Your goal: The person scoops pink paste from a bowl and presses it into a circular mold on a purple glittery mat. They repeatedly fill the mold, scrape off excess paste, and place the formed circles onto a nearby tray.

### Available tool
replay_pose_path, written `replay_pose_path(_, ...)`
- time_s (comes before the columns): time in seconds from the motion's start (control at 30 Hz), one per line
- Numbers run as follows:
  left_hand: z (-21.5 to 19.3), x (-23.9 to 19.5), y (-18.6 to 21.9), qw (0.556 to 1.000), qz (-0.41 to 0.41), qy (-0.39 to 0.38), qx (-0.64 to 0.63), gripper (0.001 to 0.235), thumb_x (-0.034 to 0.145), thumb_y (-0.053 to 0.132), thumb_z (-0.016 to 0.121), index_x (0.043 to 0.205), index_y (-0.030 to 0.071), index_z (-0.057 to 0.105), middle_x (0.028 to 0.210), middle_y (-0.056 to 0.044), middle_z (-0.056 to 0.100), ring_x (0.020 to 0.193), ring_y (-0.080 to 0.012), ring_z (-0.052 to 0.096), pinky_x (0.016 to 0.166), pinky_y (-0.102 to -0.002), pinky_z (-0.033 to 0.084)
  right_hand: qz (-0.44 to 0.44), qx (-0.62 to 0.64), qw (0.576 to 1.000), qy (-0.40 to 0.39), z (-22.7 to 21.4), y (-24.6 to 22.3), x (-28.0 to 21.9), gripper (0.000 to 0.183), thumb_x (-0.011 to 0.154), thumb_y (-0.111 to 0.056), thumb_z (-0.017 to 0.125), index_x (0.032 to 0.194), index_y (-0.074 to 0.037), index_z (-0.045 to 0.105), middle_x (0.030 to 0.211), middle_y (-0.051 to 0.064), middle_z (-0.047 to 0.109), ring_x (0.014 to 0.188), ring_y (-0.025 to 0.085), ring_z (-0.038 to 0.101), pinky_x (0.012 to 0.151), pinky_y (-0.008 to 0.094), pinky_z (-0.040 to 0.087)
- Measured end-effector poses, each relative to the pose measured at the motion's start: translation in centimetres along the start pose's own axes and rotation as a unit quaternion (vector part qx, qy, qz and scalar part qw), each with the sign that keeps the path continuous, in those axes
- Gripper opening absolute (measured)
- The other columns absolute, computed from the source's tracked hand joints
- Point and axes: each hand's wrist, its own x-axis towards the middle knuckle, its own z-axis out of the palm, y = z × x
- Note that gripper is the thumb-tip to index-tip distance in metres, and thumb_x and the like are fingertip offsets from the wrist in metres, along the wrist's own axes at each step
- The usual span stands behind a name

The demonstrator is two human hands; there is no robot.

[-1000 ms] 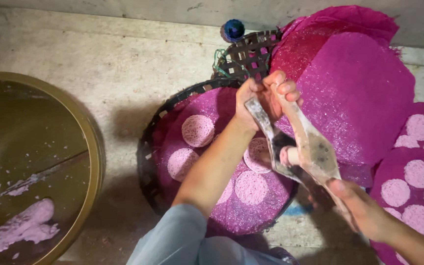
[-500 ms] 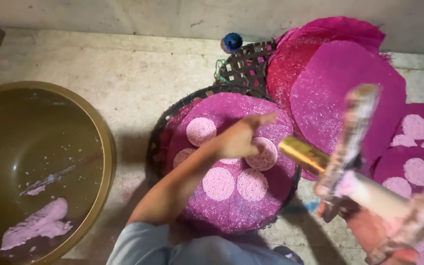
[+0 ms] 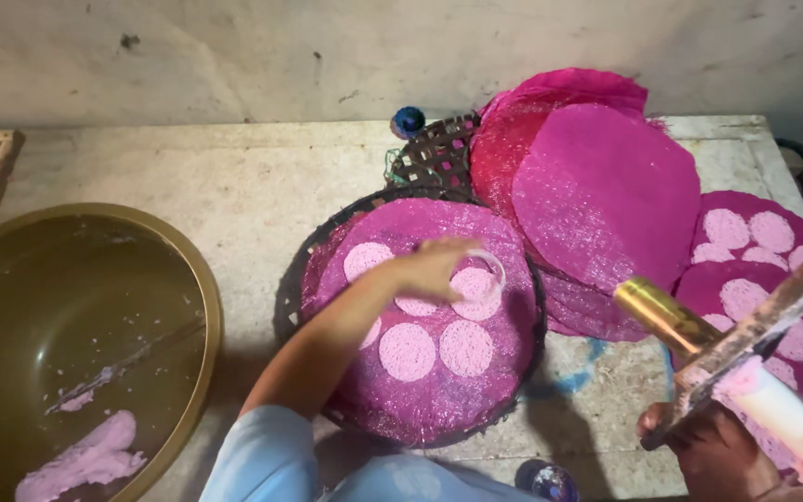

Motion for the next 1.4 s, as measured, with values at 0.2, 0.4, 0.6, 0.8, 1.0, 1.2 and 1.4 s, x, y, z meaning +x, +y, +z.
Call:
replay_pose_path(0.2,-4.4,3.3,-10.1,0.954,-0.048,0.291,0.061,0.094,0.072,0.042,0.086,0.149,0.007,0.044,0.152,-0.017,0.050,0.139,-0.0340,0.050,0.118,-0.044,0.040,0.040,0.336,0.935,0.103,2.1,0.9,-1.3,0.040,0.102,-0.033,0.056,0.129,-0.005,0.059,0.105,0.022,0.071,0.099,0.035,0.066,0.091,0.054,0.048)
replay_pose_path(0.4,-4.3,1.1,-20.8,0.951,-0.058,0.294,-0.077,0.030,0.099,0.027,0.058,0.110,0.004,0.075,0.115,-0.021,0.073,0.109,-0.0321,0.068,0.099,-0.043,0.050,0.046,0.643,0.765,-0.005,3.1,0.2,3.3,0.046,0.107,-0.042,0.047,0.134,-0.007,0.058,0.112,0.031,0.066,0.107,0.048,0.058,0.094,0.065,0.041)
replay_pose_path(0.6,1.5,-6.9,-21.2,0.821,-0.189,0.302,-0.446,0.037,0.105,0.018,0.044,0.136,0.012,0.063,0.122,-0.009,0.072,0.111,-0.0239,0.066,0.100,-0.040,0.049,-0.004,0.690,0.721,-0.064,5.5,1.2,5.5,0.047,0.110,-0.044,0.043,0.142,-0.011,0.055,0.119,0.035,0.061,0.114,0.051,0.052,0.099,0.065,0.036)
replay_pose_path(0.8,15.7,-14.6,-10.0,0.695,-0.197,0.446,-0.528,0.045,0.108,0.024,0.048,0.152,0.015,0.040,0.147,-0.007,0.054,0.130,-0.0200,0.054,0.108,-0.040,0.044,-0.051,0.706,0.704,-0.060,6.9,2.3,6.1,0.049,0.115,-0.041,0.041,0.153,-0.012,0.054,0.124,0.038,0.057,0.117,0.052,0.048,0.102,0.066,0.033)
replay_pose_path(1.0,21.3,-17.9,-2.6,0.622,-0.122,0.352,-0.688,0.056,0.094,0.005,0.057,0.146,0.013,0.039,0.122,-0.006,0.054,0.106,-0.0198,0.055,0.085,-0.041,0.049,-0.013,0.593,0.801,0.079,9.4,-3.5,4.0,0.036,0.121,-0.037,0.048,0.148,-0.012,0.047,0.124,0.026,0.055,0.121,0.040,0.048,0.109,0.061,0.034)
replay_pose_path(1.2,16.2,-19.1,0.6,0.806,-0.151,0.554,-0.144,0.083,0.082,0.015,0.077,0.148,0.003,0.029,0.142,-0.022,0.039,0.131,-0.0357,0.035,0.106,-0.053,0.032,-0.126,0.533,0.837,0.021,11.5,-12.0,2.6,0.098,0.091,-0.068,0.062,0.161,-0.003,0.046,0.136,0.025,0.055,0.126,0.039,0.049,0.112,0.057,0.034)
replay_pose_path(1.4,12.1,-18.0,-0.3,0.866,-0.092,0.478,0.110,0.023,0.081,0.019,0.078,0.103,0.014,0.073,0.135,-0.008,0.055,0.135,-0.0340,0.042,0.114,-0.065,0.019,0.034,0.392,0.907,0.149,11.3,-12.3,2.1,0.125,0.077,-0.084,0.061,0.163,-0.001,0.023,0.136,0.028,0.041,0.120,0.039,0.038,0.112,0.063,0.030)
